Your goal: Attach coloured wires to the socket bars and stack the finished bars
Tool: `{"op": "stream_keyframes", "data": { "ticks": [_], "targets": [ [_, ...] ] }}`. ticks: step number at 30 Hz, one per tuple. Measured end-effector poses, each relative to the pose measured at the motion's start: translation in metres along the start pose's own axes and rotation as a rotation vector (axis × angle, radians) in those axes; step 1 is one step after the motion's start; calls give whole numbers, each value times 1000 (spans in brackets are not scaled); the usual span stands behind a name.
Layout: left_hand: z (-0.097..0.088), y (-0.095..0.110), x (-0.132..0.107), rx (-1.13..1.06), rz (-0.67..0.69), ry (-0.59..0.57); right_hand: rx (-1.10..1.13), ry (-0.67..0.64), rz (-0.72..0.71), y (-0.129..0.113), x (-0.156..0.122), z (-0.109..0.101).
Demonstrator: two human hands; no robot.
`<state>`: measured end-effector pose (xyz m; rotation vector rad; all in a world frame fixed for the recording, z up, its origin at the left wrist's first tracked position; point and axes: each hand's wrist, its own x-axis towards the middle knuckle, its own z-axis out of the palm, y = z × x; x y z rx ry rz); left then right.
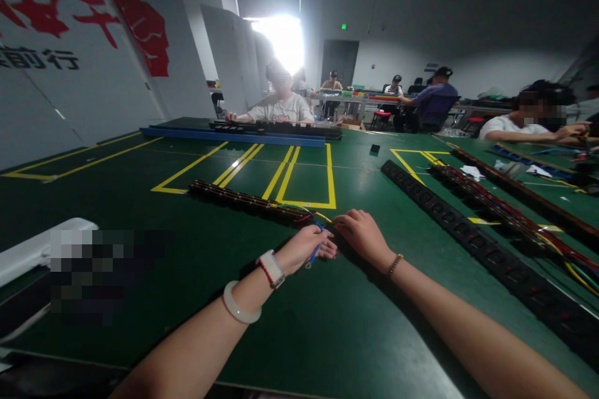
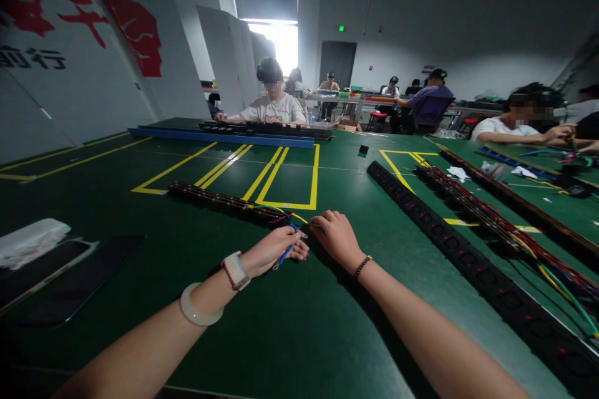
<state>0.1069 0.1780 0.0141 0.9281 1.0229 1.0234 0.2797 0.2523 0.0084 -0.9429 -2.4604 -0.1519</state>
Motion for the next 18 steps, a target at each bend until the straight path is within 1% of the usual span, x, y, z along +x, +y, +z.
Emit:
{"op": "stream_keyframes", "data": {
  "ticks": [2,4,7,10,12,14,18],
  "targets": [
    [-2,2,0,197,7,44,-18,-43,5,2,-3,0],
    [-6,5,-1,452,42,89,-20,-56,9,4,-3,0],
    [-12,13,-4,843,172,149,-8,-42,21,7,-1,-1],
    [-15,20,-7,1114,283,162,9,-35,32,12,2,0],
    [-17,23,-9,1223,320,153,23,-31,41,15,2,1],
    [-19,25,-10,1281,349,128,30,-25,43,19,3,2],
    [-24,26,-8,1270,344,83,23,-16,24,25,4,5]
  ]
}}
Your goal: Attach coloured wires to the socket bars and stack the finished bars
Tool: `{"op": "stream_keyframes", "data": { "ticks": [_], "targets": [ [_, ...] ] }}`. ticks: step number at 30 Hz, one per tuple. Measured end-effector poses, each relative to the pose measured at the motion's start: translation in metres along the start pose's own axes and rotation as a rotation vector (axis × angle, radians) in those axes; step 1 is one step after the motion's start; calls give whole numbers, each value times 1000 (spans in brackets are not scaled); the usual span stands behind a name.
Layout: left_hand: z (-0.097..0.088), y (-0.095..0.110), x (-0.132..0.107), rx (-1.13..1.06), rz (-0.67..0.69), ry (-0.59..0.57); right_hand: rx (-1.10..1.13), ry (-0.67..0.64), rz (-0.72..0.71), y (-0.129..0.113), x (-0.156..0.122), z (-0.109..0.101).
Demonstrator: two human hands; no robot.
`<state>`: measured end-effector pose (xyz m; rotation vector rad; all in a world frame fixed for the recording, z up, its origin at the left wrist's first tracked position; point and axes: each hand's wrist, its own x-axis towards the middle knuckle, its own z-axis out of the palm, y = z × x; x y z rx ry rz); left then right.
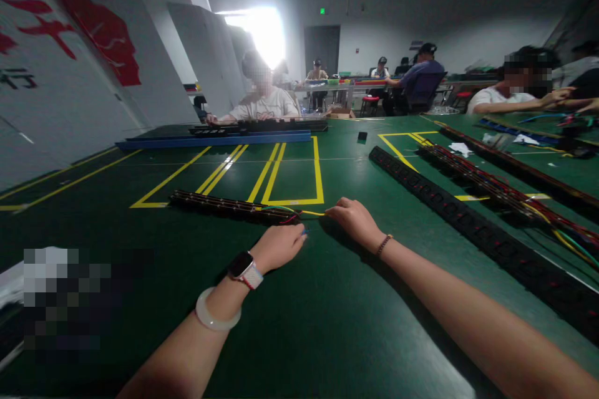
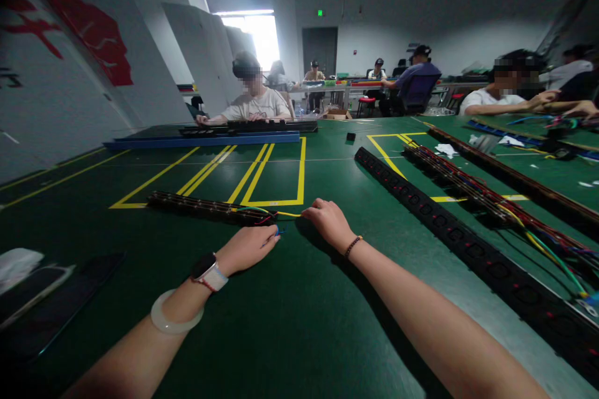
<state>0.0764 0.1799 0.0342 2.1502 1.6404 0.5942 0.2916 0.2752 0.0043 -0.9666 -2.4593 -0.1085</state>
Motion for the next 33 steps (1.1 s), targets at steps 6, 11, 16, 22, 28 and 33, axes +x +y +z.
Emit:
{"op": "stream_keyframes", "data": {
  "ticks": [6,11,16,22,28,33],
  "targets": [
    [-1,-1,-1,-14,-11,9,12,-18,-4,2,1,2],
    [1,-2,0,-50,-53,56,32,-27,0,0,-2,1],
    [5,-9,9,-485,-342,163,60,-40,-7,-1,-4,1],
    [3,-3,9,-924,-460,292,79,-52,-16,-2,-5,2],
    [5,2,8,-1043,-366,356,132,-95,-20,-4,-4,-1],
    [8,5,4,-502,-138,222,201,-131,45,-5,-4,-1]
  ]
}}
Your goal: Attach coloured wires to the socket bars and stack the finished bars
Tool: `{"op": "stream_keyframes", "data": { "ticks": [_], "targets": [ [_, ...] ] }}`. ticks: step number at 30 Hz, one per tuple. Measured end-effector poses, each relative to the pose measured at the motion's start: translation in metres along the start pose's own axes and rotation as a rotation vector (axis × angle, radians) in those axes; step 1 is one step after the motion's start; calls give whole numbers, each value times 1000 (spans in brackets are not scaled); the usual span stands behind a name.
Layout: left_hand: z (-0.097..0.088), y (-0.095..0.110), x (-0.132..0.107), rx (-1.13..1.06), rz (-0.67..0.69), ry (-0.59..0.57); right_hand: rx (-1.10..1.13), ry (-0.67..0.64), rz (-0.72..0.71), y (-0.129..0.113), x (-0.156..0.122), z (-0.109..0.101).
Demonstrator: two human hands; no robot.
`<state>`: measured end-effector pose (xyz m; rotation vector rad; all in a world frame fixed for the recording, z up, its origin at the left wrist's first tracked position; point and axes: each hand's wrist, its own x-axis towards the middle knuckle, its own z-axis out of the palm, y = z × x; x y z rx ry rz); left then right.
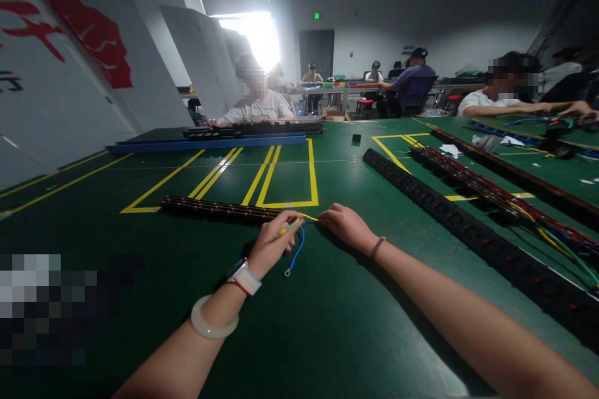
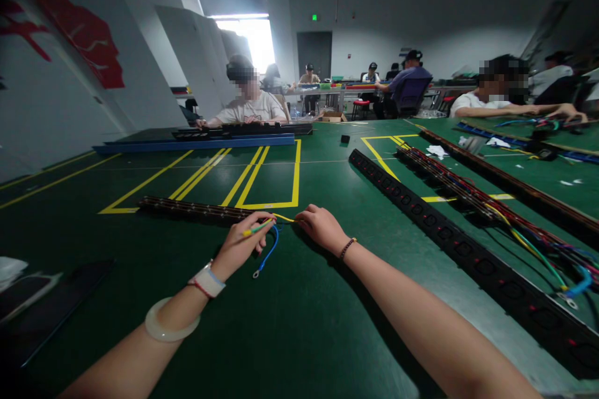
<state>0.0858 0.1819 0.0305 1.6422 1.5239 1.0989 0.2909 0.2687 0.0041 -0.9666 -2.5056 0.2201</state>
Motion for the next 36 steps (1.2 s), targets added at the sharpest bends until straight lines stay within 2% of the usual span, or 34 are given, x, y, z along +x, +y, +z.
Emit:
{"op": "stream_keyframes", "data": {
  "ticks": [2,5,11,14,18,22,26,29,32,36],
  "targets": [
    [1,1,-3,262,102,-35,31,0,24,0,0,0],
    [4,2,-6,545,162,-39,82,-17,74,-2,0,0],
    [7,5,-7,672,181,-111,175,-120,177,-13,4,-5],
    [7,4,-7,657,155,-115,145,-158,190,-21,4,-5],
    [10,0,-6,657,100,-48,81,-173,163,-32,2,-3],
    [15,-5,-7,651,87,-25,80,-216,200,-41,0,-6],
    [16,-7,-6,491,25,-15,117,-211,263,-45,1,-12],
    [15,-7,-5,320,-38,-51,153,-204,273,-48,2,-15],
    [15,-7,-2,152,-128,-97,-5,-209,225,-56,0,-17],
    [18,-10,1,28,-183,-91,-287,-246,102,-78,-8,-14]
  ]
}}
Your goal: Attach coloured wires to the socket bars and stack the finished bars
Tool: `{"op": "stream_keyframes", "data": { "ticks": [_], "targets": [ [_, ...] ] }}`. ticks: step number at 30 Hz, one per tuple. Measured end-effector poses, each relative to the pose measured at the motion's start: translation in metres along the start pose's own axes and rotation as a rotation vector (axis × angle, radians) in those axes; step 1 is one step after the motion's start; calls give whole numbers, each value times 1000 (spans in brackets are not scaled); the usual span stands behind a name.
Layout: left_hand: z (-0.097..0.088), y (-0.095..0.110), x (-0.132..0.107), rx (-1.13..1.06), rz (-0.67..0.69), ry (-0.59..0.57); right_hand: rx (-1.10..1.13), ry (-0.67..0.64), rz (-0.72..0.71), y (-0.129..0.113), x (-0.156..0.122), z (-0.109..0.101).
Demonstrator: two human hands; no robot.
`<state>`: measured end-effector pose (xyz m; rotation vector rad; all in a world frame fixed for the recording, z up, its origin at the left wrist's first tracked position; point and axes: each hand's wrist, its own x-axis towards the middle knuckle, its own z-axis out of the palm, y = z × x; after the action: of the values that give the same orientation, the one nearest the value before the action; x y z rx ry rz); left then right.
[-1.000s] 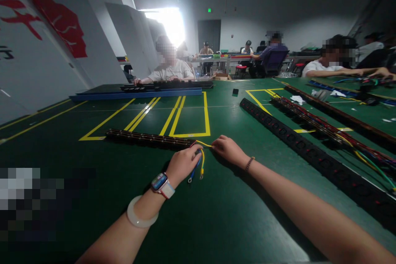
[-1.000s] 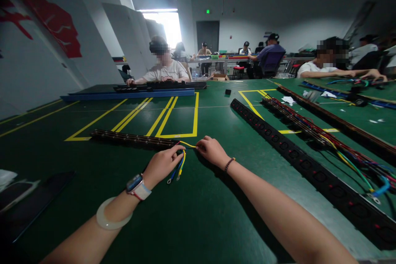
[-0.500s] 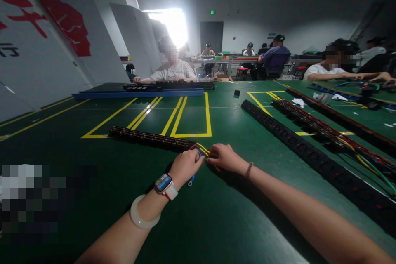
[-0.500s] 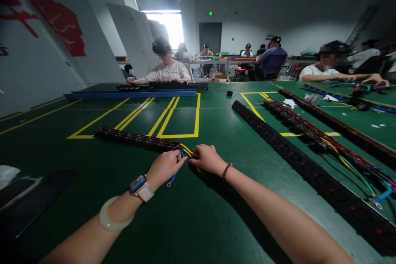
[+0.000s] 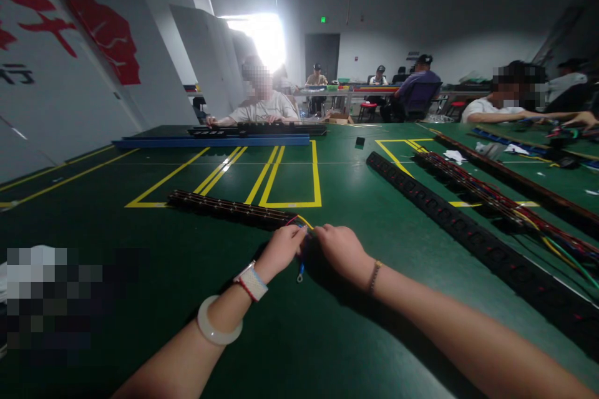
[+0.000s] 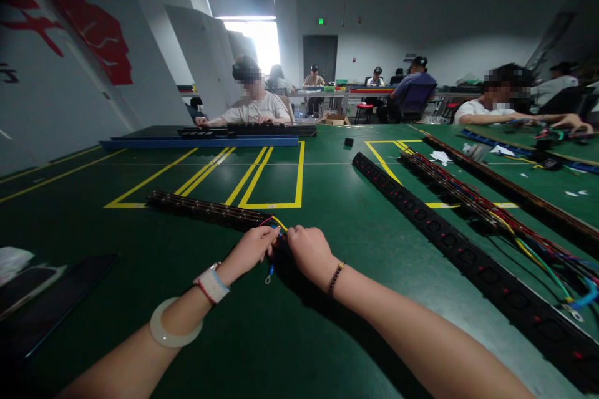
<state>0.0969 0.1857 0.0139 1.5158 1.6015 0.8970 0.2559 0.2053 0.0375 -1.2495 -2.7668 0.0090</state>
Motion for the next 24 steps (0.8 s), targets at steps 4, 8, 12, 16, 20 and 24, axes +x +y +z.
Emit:
{"op": "stream_keyframes", "data": {
  "ticks": [4,8,12,16,20,24],
  "targets": [
    [3,-1,0,-104,-44,-17,-72,-12,-97,-21,-8,1],
    [5,1,-3,-148,-25,-26,16,-12,-53,-28,-12,-1],
    [7,2,-6,-226,-2,-20,203,-18,-33,-29,-16,-7],
    [10,4,-8,-329,18,-14,265,-20,-43,-31,-19,-9],
    [11,6,-10,-488,5,-17,243,-19,-45,-32,-22,-10],
    [10,9,-10,-582,-28,-21,218,-40,-57,-29,-23,-17]
  ]
}}
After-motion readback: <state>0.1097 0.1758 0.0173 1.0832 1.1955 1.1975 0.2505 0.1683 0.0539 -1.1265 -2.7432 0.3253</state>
